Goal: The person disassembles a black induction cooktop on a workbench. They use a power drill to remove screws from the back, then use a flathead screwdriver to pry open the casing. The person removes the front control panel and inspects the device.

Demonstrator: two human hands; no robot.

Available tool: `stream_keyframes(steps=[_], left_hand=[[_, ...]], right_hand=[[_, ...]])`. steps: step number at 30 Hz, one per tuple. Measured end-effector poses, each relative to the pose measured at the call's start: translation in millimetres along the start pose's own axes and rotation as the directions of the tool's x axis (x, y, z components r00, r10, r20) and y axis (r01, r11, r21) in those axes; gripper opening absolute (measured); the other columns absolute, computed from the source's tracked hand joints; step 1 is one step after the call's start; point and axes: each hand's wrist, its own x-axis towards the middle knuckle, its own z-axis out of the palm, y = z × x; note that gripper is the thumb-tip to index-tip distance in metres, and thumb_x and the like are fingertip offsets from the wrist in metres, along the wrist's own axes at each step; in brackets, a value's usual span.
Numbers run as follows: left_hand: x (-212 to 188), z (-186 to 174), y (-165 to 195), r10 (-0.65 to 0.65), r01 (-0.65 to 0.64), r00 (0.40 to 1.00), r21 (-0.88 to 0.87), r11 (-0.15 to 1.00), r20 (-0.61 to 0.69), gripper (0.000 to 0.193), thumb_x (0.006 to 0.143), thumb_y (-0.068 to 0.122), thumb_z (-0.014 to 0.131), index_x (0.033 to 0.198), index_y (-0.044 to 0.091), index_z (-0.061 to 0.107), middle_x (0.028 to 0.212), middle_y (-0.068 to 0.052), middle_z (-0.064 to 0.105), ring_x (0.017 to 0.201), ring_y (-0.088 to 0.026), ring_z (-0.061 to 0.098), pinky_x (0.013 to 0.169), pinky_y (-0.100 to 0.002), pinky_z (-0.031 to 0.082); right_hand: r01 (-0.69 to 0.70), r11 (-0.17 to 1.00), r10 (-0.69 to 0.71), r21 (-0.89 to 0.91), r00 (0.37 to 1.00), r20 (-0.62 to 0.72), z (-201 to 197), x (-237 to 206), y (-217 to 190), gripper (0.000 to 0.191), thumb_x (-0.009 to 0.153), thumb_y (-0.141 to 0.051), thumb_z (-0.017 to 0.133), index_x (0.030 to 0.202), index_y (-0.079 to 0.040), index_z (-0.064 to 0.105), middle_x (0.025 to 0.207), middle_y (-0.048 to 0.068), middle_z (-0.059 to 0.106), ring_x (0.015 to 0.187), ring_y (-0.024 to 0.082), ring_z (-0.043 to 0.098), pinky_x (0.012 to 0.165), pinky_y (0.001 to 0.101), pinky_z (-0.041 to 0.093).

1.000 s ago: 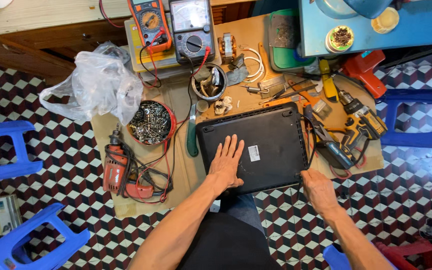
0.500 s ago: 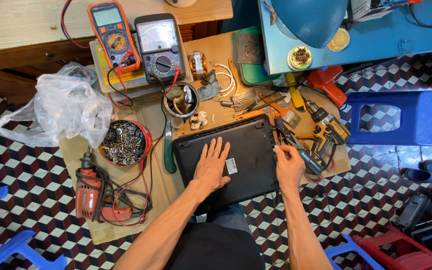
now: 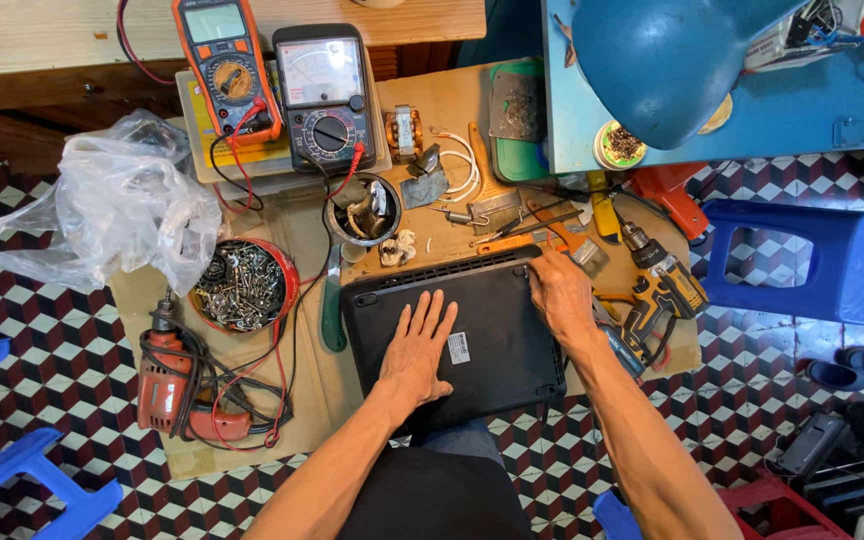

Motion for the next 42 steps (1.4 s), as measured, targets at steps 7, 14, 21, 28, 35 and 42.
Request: stream_keyframes(steps=[7, 14, 21, 28, 35, 42], left_hand=[[-1.3, -5.3, 0.5, -0.020, 0.020, 1.000, -0.012, 1.000, 0.013, 0.138, 0.069, 0.051, 0.090, 0.163, 0.012, -0.002, 0.170, -0.016, -0.006, 0.157, -0.033, -0.006, 0.126, -0.048, 0.000], [-1.8, -3.5, -3.3, -0.005, 0.004, 1.000, -0.039, 0.999, -0.025, 0.137, 0.068, 0.051, 0.090, 0.163, 0.011, 0.000, 0.171, -0.016, -0.003, 0.157, -0.034, -0.004, 0.126, -0.048, 0.001], [-0.9, -5.1, -0.6, -0.012, 0.012, 1.000, -0.019, 1.000, -0.001, 0.137, 0.069, 0.051, 0.089, 0.163, 0.010, -0.001, 0.171, -0.016, -0.004, 0.157, -0.033, -0.005, 0.126, -0.048, 0.000], [1.0, -4.1, -1.0, -0.022, 0.022, 1.000, -0.015, 1.000, 0.017, 0.136, 0.070, 0.053, 0.087, 0.163, 0.010, -0.003, 0.170, -0.017, -0.006, 0.157, -0.033, -0.007, 0.126, -0.048, -0.002], [-1.4, -4.6, -1.5, -0.012, 0.011, 1.000, -0.042, 0.999, -0.020, 0.136, 0.070, 0.051, 0.089, 0.163, 0.009, -0.001, 0.170, -0.017, -0.003, 0.158, -0.033, -0.006, 0.126, -0.048, 0.000], [0.2, 3.7, -6.5, 0.003, -0.013, 0.995, -0.097, 0.995, -0.101, 0.134, 0.066, 0.044, 0.092, 0.162, 0.010, 0.005, 0.170, -0.016, 0.001, 0.157, -0.033, -0.001, 0.126, -0.048, 0.003]], right_hand=[[-0.013, 0.995, -0.007, 0.096, 0.979, 0.204, -6.5, 18.4, 15.7, 0.015, 0.087, -0.001, 0.066, 0.100, -0.001, 0.070, 0.093, 0.018, 0.066, 0.087, 0.038, 0.066, 0.075, 0.0468, 0.053], [0.042, 0.998, -0.055, 0.053, 0.964, 0.261, -8.5, 29.8, 19.5, 0.010, 0.092, -0.005, 0.064, 0.098, 0.002, 0.061, 0.091, 0.023, 0.064, 0.086, 0.043, 0.064, 0.073, 0.0508, 0.050], [-0.277, 0.960, 0.267, -0.047, 0.847, 0.460, 1.5, 32.8, 6.7, 0.006, 0.092, -0.003, 0.054, 0.091, 0.001, 0.058, 0.079, 0.023, 0.065, 0.075, 0.037, 0.066, 0.065, 0.0500, 0.055], [-0.539, 0.829, 0.559, -0.148, 0.803, 0.206, 22.2, 45.4, -0.3, 0.018, 0.086, -0.012, 0.064, 0.079, 0.004, 0.066, 0.081, 0.032, 0.069, 0.078, 0.047, 0.068, 0.073, 0.0513, 0.054], [-0.771, 0.612, 0.758, 0.178, 0.635, 0.148, 13.3, 33.0, -18.4, 0.024, 0.088, -0.019, 0.068, 0.092, 0.005, 0.067, 0.077, 0.019, 0.069, 0.068, 0.026, 0.067, 0.066, 0.0398, 0.054], [-0.313, 0.913, 0.260, 0.260, 0.940, 0.220, -9.2, 18.9, 1.9, 0.018, 0.097, -0.009, 0.060, 0.111, 0.000, 0.066, 0.092, 0.018, 0.069, 0.076, 0.028, 0.066, 0.071, 0.0401, 0.053]])
